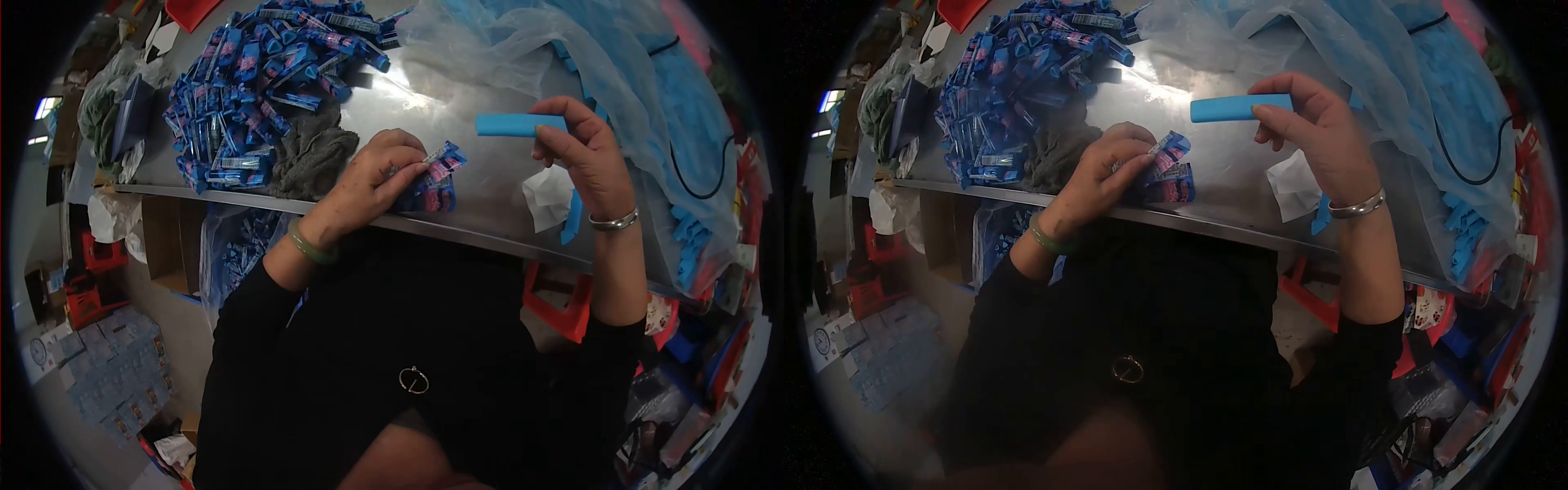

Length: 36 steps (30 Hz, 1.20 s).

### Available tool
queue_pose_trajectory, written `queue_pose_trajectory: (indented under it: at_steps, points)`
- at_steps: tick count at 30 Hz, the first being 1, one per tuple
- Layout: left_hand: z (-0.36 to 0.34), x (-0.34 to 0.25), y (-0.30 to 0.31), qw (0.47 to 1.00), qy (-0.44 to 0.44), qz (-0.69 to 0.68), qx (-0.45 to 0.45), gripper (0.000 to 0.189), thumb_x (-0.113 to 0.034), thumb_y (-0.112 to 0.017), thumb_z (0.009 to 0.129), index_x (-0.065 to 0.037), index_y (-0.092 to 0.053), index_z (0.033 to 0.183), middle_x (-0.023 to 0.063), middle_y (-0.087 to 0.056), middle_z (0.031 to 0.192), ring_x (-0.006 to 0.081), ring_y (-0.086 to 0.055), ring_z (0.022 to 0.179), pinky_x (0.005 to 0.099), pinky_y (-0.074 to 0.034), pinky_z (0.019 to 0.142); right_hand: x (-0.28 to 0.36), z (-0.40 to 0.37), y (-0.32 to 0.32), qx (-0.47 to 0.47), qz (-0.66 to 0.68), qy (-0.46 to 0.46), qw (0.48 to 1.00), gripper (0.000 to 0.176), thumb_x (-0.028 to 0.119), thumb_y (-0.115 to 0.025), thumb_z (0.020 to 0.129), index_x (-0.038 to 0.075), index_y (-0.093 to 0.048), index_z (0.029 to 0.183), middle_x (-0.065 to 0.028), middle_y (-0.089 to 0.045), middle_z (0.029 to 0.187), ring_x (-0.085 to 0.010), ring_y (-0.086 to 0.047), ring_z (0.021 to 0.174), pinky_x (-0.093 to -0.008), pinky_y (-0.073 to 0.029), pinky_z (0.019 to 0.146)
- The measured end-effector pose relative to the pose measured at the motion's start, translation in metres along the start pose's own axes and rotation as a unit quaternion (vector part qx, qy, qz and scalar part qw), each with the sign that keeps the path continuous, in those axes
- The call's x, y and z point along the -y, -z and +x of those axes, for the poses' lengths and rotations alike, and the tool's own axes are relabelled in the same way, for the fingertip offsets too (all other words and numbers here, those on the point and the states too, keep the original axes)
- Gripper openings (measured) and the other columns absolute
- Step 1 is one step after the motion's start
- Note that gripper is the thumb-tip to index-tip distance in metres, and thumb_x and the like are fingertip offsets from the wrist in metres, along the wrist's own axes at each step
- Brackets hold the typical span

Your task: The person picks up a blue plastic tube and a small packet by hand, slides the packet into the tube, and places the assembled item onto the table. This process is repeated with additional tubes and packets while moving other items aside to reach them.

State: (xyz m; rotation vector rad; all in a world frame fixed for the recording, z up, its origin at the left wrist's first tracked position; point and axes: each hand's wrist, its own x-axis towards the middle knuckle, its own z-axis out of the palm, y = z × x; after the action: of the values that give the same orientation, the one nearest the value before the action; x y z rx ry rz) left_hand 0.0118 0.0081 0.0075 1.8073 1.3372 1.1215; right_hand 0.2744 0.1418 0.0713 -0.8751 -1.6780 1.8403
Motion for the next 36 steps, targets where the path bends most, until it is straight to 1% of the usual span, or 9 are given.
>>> queue_pose_trajectory:
  at_steps: [8, 10, 14, 16, 22, 25, 27, 31, 36]
  points:
    - [0.001, -0.01, 0.004, 0.999, -0.025, 0.008, 0.04, 0.01, -0.007, -0.061, 0.088, -0.001, -0.066, 0.095, 0.0114, -0.06, 0.105, 0.027, -0.055, 0.1, 0.0355, -0.045, 0.086, 0.004, 0.007, -0.012, 0.111, -0.061, -0.04, 0.991, 0.023, 0.015, -0.068, 0.087, 0.005, -0.064, 0.107, -0.0005, -0.063, 0.085, -0.0065, -0.059, 0.073, -0.0196, -0.048, 0.064]
    - [0.002, -0.01, 0.003, 0.998, -0.033, 0.027, 0.043, 0.011, -0.007, -0.06, 0.089, -0.002, -0.067, 0.096, 0.0109, -0.062, 0.097, 0.0278, -0.057, 0.095, 0.0365, -0.046, 0.084, 0.004, 0.007, -0.015, 0.132, -0.067, -0.038, 0.988, 0.023, 0.014, -0.069, 0.087, 0.005, -0.064, 0.107, -0.0001, -0.062, 0.085, -0.0063, -0.059, 0.073, -0.0198, -0.048, 0.065]
    - [-0.001, -0.02, -0.002, 0.997, 0.033, -0.039, 0.054, 0.014, -0.008, -0.061, 0.091, -0.001, -0.067, 0.1, 0.008, -0.066, 0.09, 0.0211, -0.062, 0.086, 0.0326, -0.05, 0.079, 0.006, 0.001, -0.033, 0.073, -0.119, 0.021, 0.99, 0.024, 0.011, -0.07, 0.085, 0.004, -0.058, 0.104, -0.0005, -0.058, 0.088, -0.0071, -0.057, 0.078, -0.0214, -0.049, 0.066]
    - [0.0, -0.029, -0.007, 0.939, 0.179, -0.287, 0.056, 0.019, -0.011, -0.064, 0.091, 0.0, -0.066, 0.106, 0.0048, -0.068, 0.085, 0.0124, -0.064, 0.078, 0.0265, -0.053, 0.074, 0.006, -0.002, -0.041, 0.044, -0.134, 0.054, 0.988, 0.025, 0.011, -0.071, 0.084, 0.004, -0.056, 0.103, -0.001, -0.057, 0.09, -0.0076, -0.057, 0.079, -0.0218, -0.049, 0.067]
    - [0.0, -0.027, -0.014, 0.909, 0.217, -0.354, 0.046, 0.023, -0.011, -0.065, 0.091, 0.0, -0.063, 0.111, 0.0038, -0.067, 0.086, 0.0084, -0.064, 0.079, 0.0227, -0.053, 0.069, -0.011, -0.004, -0.055, 0.031, -0.139, 0.101, 0.985, 0.025, 0.012, -0.071, 0.083, 0.004, -0.056, 0.102, -0.0038, -0.057, 0.096, -0.0092, -0.057, 0.08, -0.0218, -0.048, 0.067]
    - [0.001, -0.024, -0.017, 0.932, 0.176, -0.315, 0.028, 0.022, -0.007, -0.065, 0.09, 0.0, -0.063, 0.11, 0.0048, -0.067, 0.087, 0.0088, -0.064, 0.075, 0.0227, -0.053, 0.065, -0.014, -0.006, -0.06, 0.006, -0.15, 0.152, 0.977, 0.021, 0.013, -0.07, 0.085, 0.003, -0.059, 0.1, -0.0032, -0.059, 0.09, -0.009, -0.057, 0.076, -0.022, -0.048, 0.066]
    - [0.001, -0.024, -0.021, 0.949, 0.153, -0.276, -0.003, 0.022, -0.005, -0.066, 0.089, 0.0, -0.063, 0.11, 0.0055, -0.066, 0.088, 0.009, -0.064, 0.073, 0.0227, -0.052, 0.064, -0.009, -0.009, -0.062, -0.043, -0.153, 0.05, 0.986, 0.019, 0.015, -0.069, 0.087, 0.003, -0.062, 0.099, -0.0019, -0.06, 0.082, -0.0088, -0.057, 0.07, -0.0219, -0.048, 0.065]
    - [0.002, -0.026, -0.022, 0.985, 0.086, -0.141, -0.044, 0.024, -0.001, -0.068, 0.086, 0.002, -0.063, 0.109, 0.0074, -0.065, 0.089, 0.0094, -0.063, 0.068, 0.0224, -0.051, 0.06, -0.019, -0.006, -0.06, -0.05, -0.112, 0.031, 0.992, 0.019, 0.016, -0.068, 0.088, 0.002, -0.062, 0.099, -0.0015, -0.06, 0.078, -0.0088, -0.057, 0.067, -0.0217, -0.048, 0.065]
    - [0.003, -0.023, -0.021, 0.952, 0.165, -0.257, -0.005, 0.02, -0.005, -0.066, 0.088, 0.001, -0.064, 0.108, 0.0051, -0.066, 0.084, 0.0091, -0.063, 0.07, 0.0213, -0.05, 0.061, -0.018, -0.007, -0.064, -0.079, -0.127, 0.109, 0.983, 0.018, 0.014, -0.068, 0.087, 0.001, -0.063, 0.097, -0.0057, -0.064, 0.086, -0.0109, -0.061, 0.08, -0.0244, -0.05, 0.073]
